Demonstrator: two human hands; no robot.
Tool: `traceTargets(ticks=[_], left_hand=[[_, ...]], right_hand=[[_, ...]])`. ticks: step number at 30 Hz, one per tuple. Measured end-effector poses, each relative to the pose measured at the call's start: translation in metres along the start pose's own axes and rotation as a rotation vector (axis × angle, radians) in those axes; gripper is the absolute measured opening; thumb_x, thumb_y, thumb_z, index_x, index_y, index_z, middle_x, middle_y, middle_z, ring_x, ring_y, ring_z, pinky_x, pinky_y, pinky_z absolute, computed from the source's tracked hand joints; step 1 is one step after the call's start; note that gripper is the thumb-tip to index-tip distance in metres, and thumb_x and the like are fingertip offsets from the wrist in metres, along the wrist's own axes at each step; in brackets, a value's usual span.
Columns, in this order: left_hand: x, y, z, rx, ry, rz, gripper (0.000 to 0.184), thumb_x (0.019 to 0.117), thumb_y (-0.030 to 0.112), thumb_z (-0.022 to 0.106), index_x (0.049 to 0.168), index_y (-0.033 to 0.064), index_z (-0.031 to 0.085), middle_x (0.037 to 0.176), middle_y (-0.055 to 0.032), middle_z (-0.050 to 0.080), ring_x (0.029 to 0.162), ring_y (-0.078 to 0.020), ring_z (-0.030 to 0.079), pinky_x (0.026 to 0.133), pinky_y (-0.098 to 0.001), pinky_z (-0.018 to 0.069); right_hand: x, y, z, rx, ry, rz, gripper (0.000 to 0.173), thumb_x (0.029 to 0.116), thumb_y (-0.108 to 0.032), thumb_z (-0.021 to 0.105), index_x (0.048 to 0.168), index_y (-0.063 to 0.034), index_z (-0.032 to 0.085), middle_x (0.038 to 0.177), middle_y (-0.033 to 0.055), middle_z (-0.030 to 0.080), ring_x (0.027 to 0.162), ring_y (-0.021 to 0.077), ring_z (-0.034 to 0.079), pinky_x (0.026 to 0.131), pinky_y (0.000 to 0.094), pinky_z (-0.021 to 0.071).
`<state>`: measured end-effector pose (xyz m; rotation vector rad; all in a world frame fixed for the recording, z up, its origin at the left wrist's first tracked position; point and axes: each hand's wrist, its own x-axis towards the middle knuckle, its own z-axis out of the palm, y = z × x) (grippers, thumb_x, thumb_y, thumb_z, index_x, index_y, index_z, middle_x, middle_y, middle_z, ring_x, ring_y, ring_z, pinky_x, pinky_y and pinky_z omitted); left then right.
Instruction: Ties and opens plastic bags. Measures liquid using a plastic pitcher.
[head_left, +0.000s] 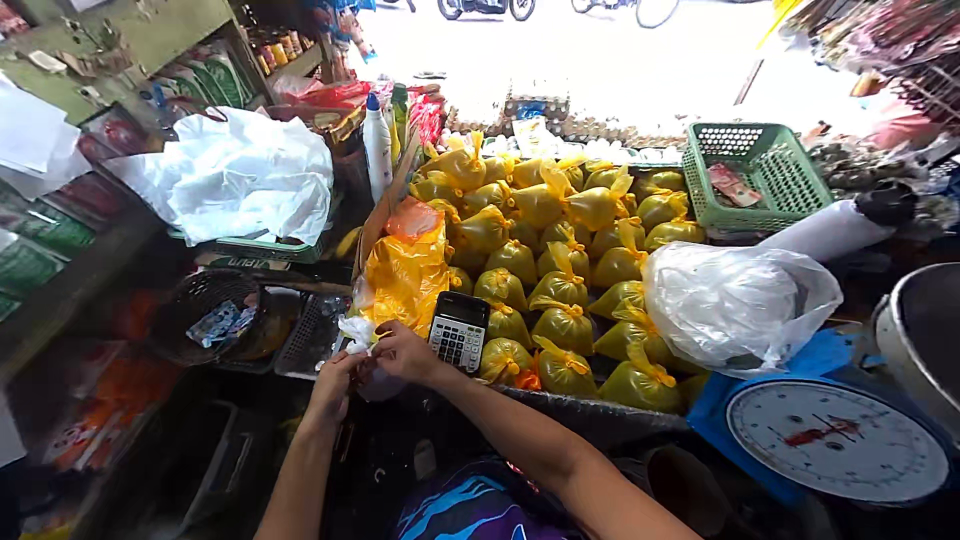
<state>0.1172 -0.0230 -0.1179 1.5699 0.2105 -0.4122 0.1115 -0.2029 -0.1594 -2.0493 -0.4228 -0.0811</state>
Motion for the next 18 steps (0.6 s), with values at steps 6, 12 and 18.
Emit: traceTargets(ticks=[6,12,18], left_hand=[[0.024,-0.003,-0.008,0.478,0.017,-0.069,0.035,0.1059,0.031,0.053,0.088,0.0040,0.065,0.066,-0.0038,0.061,0.053,-0.0135,0.056,0.051,-0.0323,0.0488],[0.006,-0.012,0.003,1.370,0.270,0.538,0.027,0.1010,0.013,0.052,0.117,0.0109,0.074,0.117,-0.0147,0.073,0.104,-0.0377,0.071,0.083,-0.0617,0.0565],[0.018,-0.031,-0.006,0.705,0.048,0.458,0.026,0.1009,0.011,0.054,0.119,-0.0022,0.068,0.141,-0.0117,0.061,0.127,-0.0227,0.060,0.108,-0.0456,0.0488]], right_hand=[[0.013,0.014,0.021,-0.039,0.040,-0.051,0.016,0.0926,-0.017,0.062,0.096,-0.0092,0.076,0.132,0.0034,0.069,0.124,0.0189,0.062,0.108,0.0413,0.0491],[0.046,0.016,-0.001,0.013,-0.252,0.166,0.021,0.0944,-0.018,0.063,0.103,-0.0017,0.073,0.101,0.0157,0.072,0.100,0.0289,0.068,0.090,0.0528,0.0539],[0.046,0.028,-0.001,-0.007,-0.236,0.062,0.018,0.0933,-0.018,0.067,0.101,-0.0053,0.077,0.140,0.0136,0.061,0.129,0.0259,0.057,0.109,0.0463,0.0477]])
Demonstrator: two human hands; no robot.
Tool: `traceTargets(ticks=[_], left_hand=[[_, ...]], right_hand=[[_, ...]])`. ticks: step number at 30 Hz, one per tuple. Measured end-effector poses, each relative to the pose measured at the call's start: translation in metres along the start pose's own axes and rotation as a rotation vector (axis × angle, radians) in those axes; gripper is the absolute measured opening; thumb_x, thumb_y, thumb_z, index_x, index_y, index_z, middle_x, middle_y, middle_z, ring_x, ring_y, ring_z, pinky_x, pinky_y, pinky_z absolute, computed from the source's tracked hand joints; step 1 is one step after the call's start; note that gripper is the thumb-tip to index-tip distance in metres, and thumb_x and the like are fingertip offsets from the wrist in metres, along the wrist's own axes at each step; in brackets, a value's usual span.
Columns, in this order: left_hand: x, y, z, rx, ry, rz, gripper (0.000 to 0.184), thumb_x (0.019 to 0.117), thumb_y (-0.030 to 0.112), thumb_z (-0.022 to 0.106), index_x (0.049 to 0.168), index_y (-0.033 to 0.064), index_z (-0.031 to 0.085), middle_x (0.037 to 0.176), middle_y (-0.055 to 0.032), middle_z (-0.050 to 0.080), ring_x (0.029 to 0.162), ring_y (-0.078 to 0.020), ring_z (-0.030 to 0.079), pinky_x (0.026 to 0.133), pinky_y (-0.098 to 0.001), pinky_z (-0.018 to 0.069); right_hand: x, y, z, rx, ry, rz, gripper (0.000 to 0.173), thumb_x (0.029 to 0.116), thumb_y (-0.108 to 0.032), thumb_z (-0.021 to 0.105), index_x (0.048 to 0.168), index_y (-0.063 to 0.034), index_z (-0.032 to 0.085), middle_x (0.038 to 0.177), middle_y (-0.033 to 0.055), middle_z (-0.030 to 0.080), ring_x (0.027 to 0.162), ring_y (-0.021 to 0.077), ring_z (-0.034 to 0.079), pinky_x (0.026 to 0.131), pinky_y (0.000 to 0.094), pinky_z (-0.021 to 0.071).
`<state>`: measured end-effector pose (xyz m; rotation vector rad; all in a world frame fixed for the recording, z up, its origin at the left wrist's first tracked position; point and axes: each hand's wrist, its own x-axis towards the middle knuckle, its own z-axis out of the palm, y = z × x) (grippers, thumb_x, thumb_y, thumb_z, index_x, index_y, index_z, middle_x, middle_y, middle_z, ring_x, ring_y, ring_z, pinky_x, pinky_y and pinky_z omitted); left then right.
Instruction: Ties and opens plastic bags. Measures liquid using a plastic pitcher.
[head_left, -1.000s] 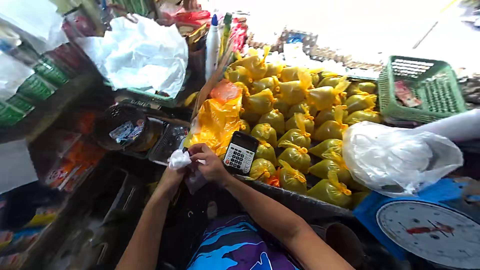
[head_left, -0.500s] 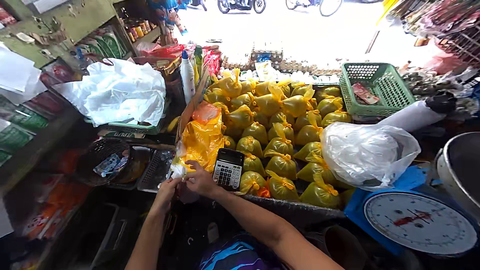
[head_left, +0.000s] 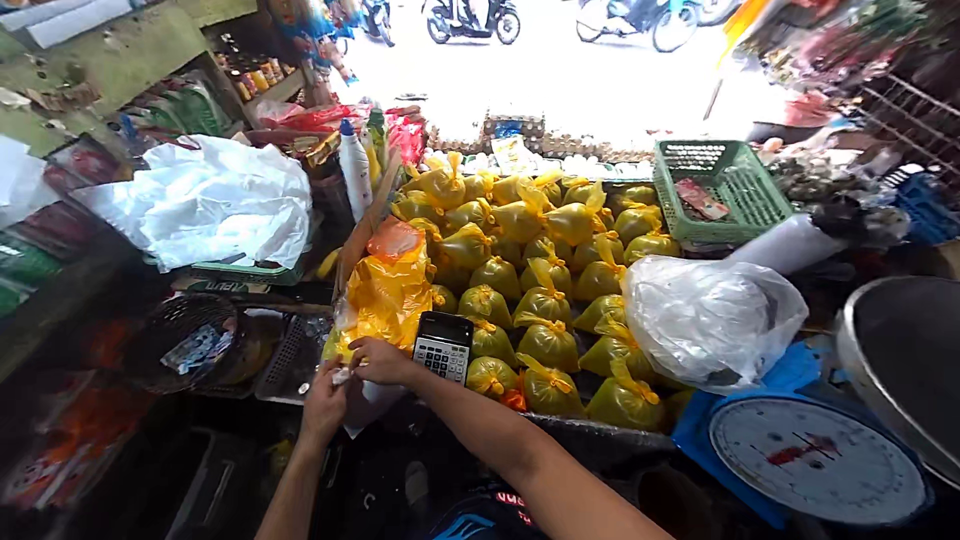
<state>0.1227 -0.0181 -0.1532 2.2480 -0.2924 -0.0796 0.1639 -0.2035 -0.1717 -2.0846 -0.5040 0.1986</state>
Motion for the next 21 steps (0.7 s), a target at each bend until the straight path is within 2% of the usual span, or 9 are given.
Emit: traceTargets(ticks=[1,3,5,9,12,14,17,19,21], left_hand=[[0.000,0.004,-0.001,-0.249,-0.011,-0.142,0.029,0.1034,0.011,0.055,0.127,-0.0026,0.066,0.133,-0.0104,0.067,0.119,-0.0178,0.065,0.104,-0.0394,0.0522],[-0.002,0.017,-0.002,-0.624,0.020,-0.372,0.026,0.1043,0.012,0.057,0.124,-0.0016,0.068,0.116,-0.0114,0.073,0.103,-0.0165,0.070,0.092,-0.0349,0.0570],[-0.004,0.027,-0.002,-0.712,0.071,-0.475,0.024,0.1019,0.011,0.062,0.120,-0.0020,0.070,0.109,-0.0121,0.075,0.094,-0.0175,0.071,0.085,-0.0345,0.0581],[-0.008,0.022,0.000,-0.342,0.120,-0.342,0.020,0.0942,0.015,0.072,0.112,0.0063,0.076,0.112,-0.0050,0.076,0.103,-0.0146,0.071,0.094,-0.0397,0.0579],[-0.006,0.025,0.007,-0.467,0.169,-0.323,0.029,0.1061,0.022,0.056,0.123,0.0057,0.072,0.111,-0.0070,0.075,0.101,-0.0144,0.071,0.093,-0.0378,0.0574],[-0.014,0.010,0.015,-0.596,0.145,-0.326,0.037,0.1102,0.024,0.045,0.137,0.0068,0.064,0.114,-0.0115,0.072,0.102,-0.0186,0.069,0.094,-0.0403,0.0562],[-0.050,-0.022,0.012,-0.468,0.062,-0.242,0.041,0.1105,0.026,0.040,0.148,0.0180,0.054,0.129,-0.0083,0.068,0.107,-0.0194,0.069,0.095,-0.0456,0.0574],[-0.077,-0.017,-0.012,-0.383,0.104,-0.148,0.036,0.1093,0.022,0.044,0.138,0.0115,0.063,0.139,-0.0039,0.064,0.121,-0.0150,0.064,0.104,-0.0425,0.0535],[-0.095,-0.018,-0.036,-0.337,0.178,-0.031,0.029,0.1052,0.013,0.048,0.105,0.0033,0.075,0.146,-0.0030,0.060,0.143,-0.0187,0.046,0.119,-0.0474,0.0372]], right_hand=[[-0.005,-0.006,0.000,-0.034,0.022,0.009,0.018,0.0940,-0.020,0.067,0.103,-0.0092,0.078,0.149,0.0112,0.055,0.132,0.0251,0.056,0.110,0.0463,0.0482],[-0.025,-0.025,0.000,-0.093,0.067,0.047,0.023,0.0943,-0.021,0.064,0.111,-0.0137,0.078,0.157,0.0095,0.047,0.133,0.0274,0.056,0.109,0.0490,0.0487],[-0.045,-0.041,0.009,-0.104,0.125,0.086,0.031,0.0945,-0.021,0.061,0.121,-0.0124,0.074,0.160,0.0123,0.043,0.136,0.0301,0.054,0.110,0.0490,0.0477],[-0.058,-0.032,0.044,-0.183,0.341,0.075,0.030,0.1014,-0.025,0.050,0.107,-0.0084,0.075,0.147,0.0103,0.058,0.127,0.0242,0.062,0.105,0.0411,0.0532],[-0.052,-0.041,0.040,-0.204,0.432,0.150,0.030,0.0987,-0.025,0.052,0.096,-0.0072,0.076,0.126,0.0057,0.072,0.114,0.0194,0.069,0.097,0.0406,0.0568],[-0.053,-0.042,0.034,-0.232,0.391,0.263,0.031,0.1001,-0.029,0.053,0.106,-0.0098,0.077,0.114,0.0080,0.075,0.105,0.0240,0.072,0.092,0.0488,0.0575],[-0.064,-0.026,0.037,-0.347,0.322,0.321,0.032,0.1010,-0.026,0.057,0.125,-0.0121,0.072,0.110,0.0165,0.075,0.098,0.0376,0.072,0.084,0.0652,0.0547],[-0.066,-0.038,0.049,-0.375,0.309,0.199,0.028,0.0983,-0.022,0.057,0.114,-0.0077,0.076,0.110,0.0158,0.075,0.092,0.0345,0.073,0.078,0.0613,0.0562],[-0.066,-0.062,0.062,-0.303,0.226,0.077,0.026,0.0955,-0.022,0.057,0.092,-0.0027,0.073,0.121,0.0136,0.073,0.095,0.0254,0.073,0.080,0.0494,0.0587]])
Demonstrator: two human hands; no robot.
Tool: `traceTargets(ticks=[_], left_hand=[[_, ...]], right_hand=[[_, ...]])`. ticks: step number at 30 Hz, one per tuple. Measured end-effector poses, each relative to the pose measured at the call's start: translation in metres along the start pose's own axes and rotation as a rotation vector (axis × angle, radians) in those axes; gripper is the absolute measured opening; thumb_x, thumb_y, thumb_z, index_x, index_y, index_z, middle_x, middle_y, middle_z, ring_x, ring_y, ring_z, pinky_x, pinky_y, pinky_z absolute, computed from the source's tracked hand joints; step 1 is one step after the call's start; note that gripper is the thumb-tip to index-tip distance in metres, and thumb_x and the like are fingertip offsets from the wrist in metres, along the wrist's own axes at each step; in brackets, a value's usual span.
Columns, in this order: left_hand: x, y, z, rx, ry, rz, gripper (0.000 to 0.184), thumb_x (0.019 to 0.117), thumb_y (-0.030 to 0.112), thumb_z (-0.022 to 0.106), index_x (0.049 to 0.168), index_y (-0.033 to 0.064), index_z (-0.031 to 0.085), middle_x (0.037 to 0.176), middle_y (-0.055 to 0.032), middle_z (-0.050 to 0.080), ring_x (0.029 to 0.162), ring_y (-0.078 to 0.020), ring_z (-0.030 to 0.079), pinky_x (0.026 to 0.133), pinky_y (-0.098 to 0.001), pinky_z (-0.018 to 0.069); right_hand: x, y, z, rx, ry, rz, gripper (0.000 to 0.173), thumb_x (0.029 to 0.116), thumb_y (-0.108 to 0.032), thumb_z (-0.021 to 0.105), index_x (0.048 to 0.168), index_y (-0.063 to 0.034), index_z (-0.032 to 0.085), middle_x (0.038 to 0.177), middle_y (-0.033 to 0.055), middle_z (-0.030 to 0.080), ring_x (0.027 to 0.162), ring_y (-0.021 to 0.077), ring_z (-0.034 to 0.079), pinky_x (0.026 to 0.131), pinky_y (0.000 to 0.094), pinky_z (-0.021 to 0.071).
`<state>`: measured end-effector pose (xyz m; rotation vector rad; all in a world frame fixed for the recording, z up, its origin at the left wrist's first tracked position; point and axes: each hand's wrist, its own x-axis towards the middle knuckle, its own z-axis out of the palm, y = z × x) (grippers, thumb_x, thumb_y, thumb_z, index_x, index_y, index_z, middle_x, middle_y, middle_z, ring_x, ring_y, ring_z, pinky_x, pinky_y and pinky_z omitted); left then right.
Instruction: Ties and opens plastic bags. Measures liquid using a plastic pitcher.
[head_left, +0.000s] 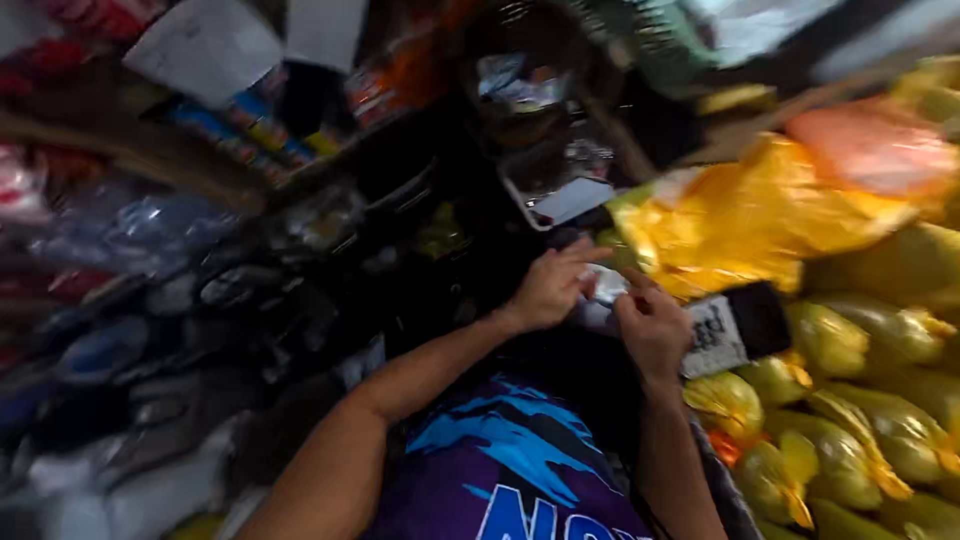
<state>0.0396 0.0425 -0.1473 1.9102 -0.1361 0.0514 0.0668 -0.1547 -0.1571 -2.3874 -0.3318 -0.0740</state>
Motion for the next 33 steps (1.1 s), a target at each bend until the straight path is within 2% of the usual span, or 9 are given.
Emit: traceTargets(ticks=[3,8,13,16,19,21,24,27,33], left_hand=[[-0.028,-0.016,-0.043,-0.061,0.104,-0.034,0.030,0.1049,0.012,0.047,0.093,0.0060,0.074,0.136,-0.0018,0.065,0.134,-0.0169,0.053,0.114,-0.0480,0.0419],[-0.070,-0.109,-0.098,-0.093,0.373,-0.453,0.024,0.1036,0.020,0.056,0.099,0.0057,0.075,0.119,-0.0110,0.062,0.108,-0.0198,0.062,0.092,-0.0392,0.0566],[-0.101,-0.267,-0.137,0.077,0.283,-0.967,0.037,0.1092,0.028,0.044,0.123,0.0043,0.069,0.124,-0.0178,0.067,0.117,-0.0301,0.064,0.103,-0.0519,0.0511],[-0.118,-0.368,-0.178,0.117,0.289,-1.185,0.043,0.1103,0.035,0.040,0.128,0.0042,0.065,0.120,-0.0205,0.069,0.109,-0.0349,0.068,0.097,-0.0574,0.0534],[-0.123,-0.453,-0.221,0.212,0.339,-1.278,0.041,0.1088,0.032,0.044,0.124,0.0022,0.067,0.120,-0.0210,0.070,0.114,-0.0362,0.067,0.102,-0.0576,0.0516],[-0.120,-0.490,-0.246,0.234,0.377,-1.339,0.034,0.1060,0.024,0.049,0.121,0.0011,0.068,0.124,-0.0216,0.068,0.121,-0.0375,0.062,0.106,-0.0583,0.0470],[-0.107,-0.515,-0.275,0.278,0.413,-1.464,0.037,0.1070,0.030,0.049,0.128,0.0041,0.066,0.132,-0.0230,0.064,0.126,-0.0400,0.059,0.107,-0.0599,0.0444],[-0.099,-0.532,-0.298,0.447,0.229,-1.530,0.039,0.1036,0.027,0.056,0.133,0.0032,0.063,0.138,-0.0261,0.059,0.130,-0.0438,0.055,0.108,-0.0629,0.0433],[-0.078,-0.516,-0.276,0.462,0.183,-1.479,0.045,0.1067,0.023,0.048,0.141,-0.0061,0.052,0.145,-0.0298,0.052,0.136,-0.0444,0.050,0.111,-0.0603,0.0411]], right_hand=[[-0.004,-0.033,0.014,0.215,-0.145,-0.071,0.028,0.0982,-0.028,0.063,0.096,-0.0019,0.073,0.135,0.0173,0.065,0.112,0.0210,0.069,0.092,0.0368,0.0591],[-0.007,-0.034,0.081,0.192,-0.382,0.101,0.034,0.0980,-0.033,0.065,0.115,-0.0049,0.073,0.138,0.0156,0.063,0.125,0.0220,0.063,0.102,0.0400,0.0553],[-0.020,-0.034,0.145,0.410,-0.855,0.222,0.035,0.0996,-0.031,0.064,0.126,-0.0081,0.071,0.138,0.0075,0.065,0.128,0.0168,0.061,0.109,0.0383,0.0527],[-0.043,-0.042,0.168,0.543,-1.082,0.279,0.024,0.1015,-0.023,0.061,0.115,-0.0114,0.077,0.125,0.0013,0.073,0.117,0.0126,0.067,0.105,0.0357,0.0559],[-0.059,-0.046,0.181,0.450,-1.272,0.429,0.024,0.1029,-0.031,0.059,0.118,-0.0208,0.075,0.112,-0.0067,0.076,0.102,0.0046,0.070,0.094,0.0323,0.0592],[-0.075,-0.040,0.184,0.332,-1.209,0.542,0.025,0.1024,-0.031,0.057,0.116,-0.0209,0.075,0.107,-0.0045,0.075,0.098,0.0066,0.070,0.090,0.0351,0.0591],[-0.086,-0.027,0.177,0.189,-1.044,0.659,0.025,0.1007,-0.021,0.057,0.115,-0.0144,0.075,0.108,0.0012,0.076,0.097,0.0116,0.072,0.088,0.0380,0.0604],[-0.090,-0.012,0.159,0.138,-0.976,0.769,0.025,0.1019,-0.017,0.057,0.120,-0.0112,0.073,0.108,0.0043,0.076,0.096,0.0130,0.072,0.087,0.0379,0.0604],[-0.099,-0.005,0.138,0.057,-0.865,0.801,0.030,0.1013,-0.030,0.052,0.116,-0.0159,0.074,0.097,-0.0001,0.075,0.082,0.0116,0.071,0.077,0.0384,0.0606]])
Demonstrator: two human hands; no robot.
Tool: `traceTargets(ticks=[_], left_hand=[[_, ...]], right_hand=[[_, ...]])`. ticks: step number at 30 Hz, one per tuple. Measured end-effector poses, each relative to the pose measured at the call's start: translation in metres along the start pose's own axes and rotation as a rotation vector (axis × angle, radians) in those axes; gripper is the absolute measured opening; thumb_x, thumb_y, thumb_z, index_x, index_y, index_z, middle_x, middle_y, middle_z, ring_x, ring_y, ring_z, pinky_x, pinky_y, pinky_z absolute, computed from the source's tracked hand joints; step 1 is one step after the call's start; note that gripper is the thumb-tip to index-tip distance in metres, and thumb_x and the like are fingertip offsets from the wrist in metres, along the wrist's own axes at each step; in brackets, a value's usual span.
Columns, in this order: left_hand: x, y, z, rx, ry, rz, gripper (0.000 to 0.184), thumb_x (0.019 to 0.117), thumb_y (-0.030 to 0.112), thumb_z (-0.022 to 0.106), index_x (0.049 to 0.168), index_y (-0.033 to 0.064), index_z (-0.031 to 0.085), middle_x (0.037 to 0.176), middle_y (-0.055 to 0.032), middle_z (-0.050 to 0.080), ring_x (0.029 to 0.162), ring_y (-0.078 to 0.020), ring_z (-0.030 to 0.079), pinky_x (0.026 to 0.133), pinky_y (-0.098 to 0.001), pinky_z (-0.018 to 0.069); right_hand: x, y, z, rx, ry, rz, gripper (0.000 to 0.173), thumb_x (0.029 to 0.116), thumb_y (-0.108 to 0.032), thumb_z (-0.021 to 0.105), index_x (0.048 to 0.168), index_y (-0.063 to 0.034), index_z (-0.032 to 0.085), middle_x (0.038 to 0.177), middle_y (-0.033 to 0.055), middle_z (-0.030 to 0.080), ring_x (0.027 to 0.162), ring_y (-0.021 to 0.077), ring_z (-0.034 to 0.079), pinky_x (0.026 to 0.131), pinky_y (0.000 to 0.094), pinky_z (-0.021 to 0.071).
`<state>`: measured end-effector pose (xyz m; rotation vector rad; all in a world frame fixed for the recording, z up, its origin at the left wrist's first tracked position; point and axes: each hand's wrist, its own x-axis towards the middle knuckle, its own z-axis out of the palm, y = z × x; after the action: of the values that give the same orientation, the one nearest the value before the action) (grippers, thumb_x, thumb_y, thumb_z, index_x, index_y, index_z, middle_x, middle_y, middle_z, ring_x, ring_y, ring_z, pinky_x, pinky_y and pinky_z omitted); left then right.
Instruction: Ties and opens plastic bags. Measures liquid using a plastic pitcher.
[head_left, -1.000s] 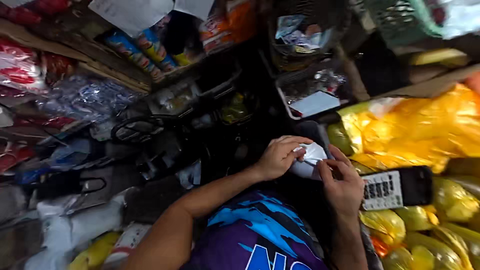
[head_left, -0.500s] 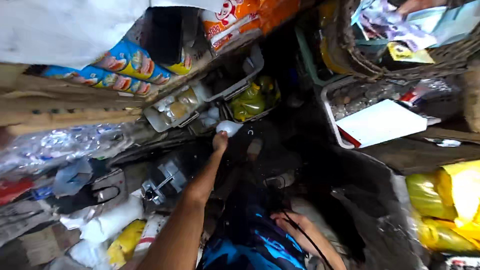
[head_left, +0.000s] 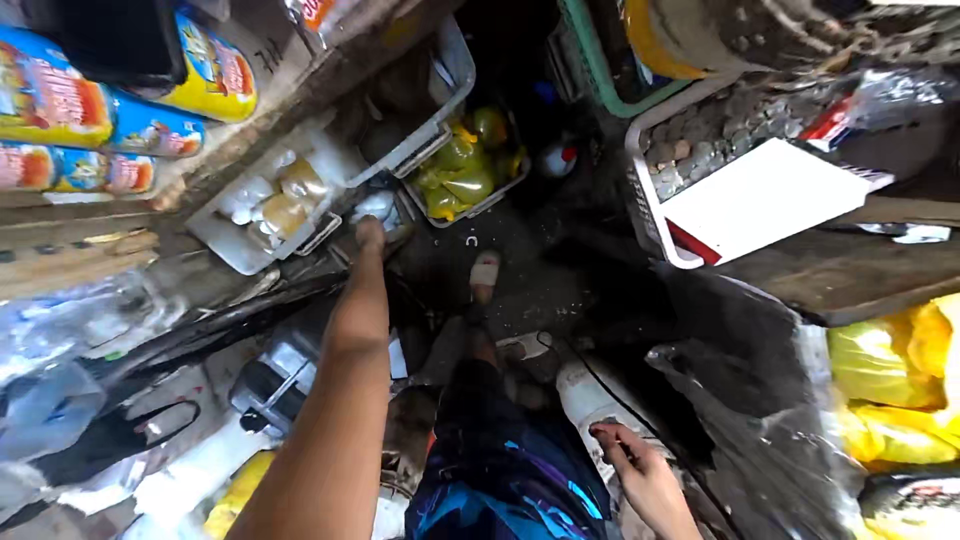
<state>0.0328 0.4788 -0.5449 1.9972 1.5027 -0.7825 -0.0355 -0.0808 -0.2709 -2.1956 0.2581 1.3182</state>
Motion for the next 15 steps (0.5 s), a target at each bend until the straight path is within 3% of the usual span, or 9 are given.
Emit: traceTargets(ticks=[4,7,9,11,15], left_hand=[[-0.074,0.012,0.031,-0.177,-0.103,0.205,0.041,0.1053,0.028,0.050,0.136,0.0026,0.060,0.133,-0.0261,0.062,0.126,-0.0428,0.058,0.105,-0.0644,0.0449],[-0.166,0.025,0.056,-0.279,-0.272,0.315,0.038,0.1052,0.028,0.055,0.135,0.0051,0.062,0.133,-0.0211,0.064,0.124,-0.0363,0.061,0.105,-0.0587,0.0480],[-0.233,0.024,0.074,-0.372,-0.359,0.411,0.040,0.1062,0.033,0.055,0.137,0.0070,0.061,0.135,-0.0175,0.064,0.121,-0.0313,0.063,0.104,-0.0534,0.0509],[-0.286,0.034,0.090,-0.486,-0.404,0.519,0.040,0.1070,0.031,0.053,0.135,0.0029,0.062,0.129,-0.0165,0.067,0.113,-0.0264,0.068,0.100,-0.0465,0.0558],[-0.394,0.089,0.078,-0.651,-0.411,0.795,0.035,0.1092,0.025,0.048,0.130,0.0009,0.064,0.121,-0.0127,0.072,0.104,-0.0219,0.072,0.091,-0.0403,0.0616]], right_hand=[[-0.009,0.011,0.001,0.041,0.008,-0.126,0.030,0.1026,-0.032,0.051,0.117,-0.0183,0.074,0.095,-0.0010,0.075,0.078,0.0112,0.070,0.072,0.0381,0.0603],[-0.032,0.031,-0.004,0.062,0.047,-0.172,0.030,0.1040,-0.032,0.052,0.119,-0.0161,0.073,0.096,0.0023,0.074,0.077,0.0147,0.070,0.070,0.0423,0.0603],[-0.053,0.057,-0.009,0.087,0.066,-0.185,0.028,0.1042,-0.027,0.055,0.121,-0.0128,0.072,0.103,0.0052,0.075,0.082,0.0173,0.072,0.075,0.0445,0.0616],[-0.074,0.085,-0.017,0.112,0.097,-0.214,0.026,0.1032,-0.023,0.057,0.119,-0.0100,0.072,0.103,0.0077,0.075,0.085,0.0194,0.072,0.079,0.0465,0.0611],[-0.113,0.141,-0.039,0.208,0.164,-0.202,0.029,0.1025,-0.025,0.058,0.120,-0.0068,0.072,0.104,0.0115,0.075,0.089,0.0238,0.073,0.085,0.0499,0.0594]])
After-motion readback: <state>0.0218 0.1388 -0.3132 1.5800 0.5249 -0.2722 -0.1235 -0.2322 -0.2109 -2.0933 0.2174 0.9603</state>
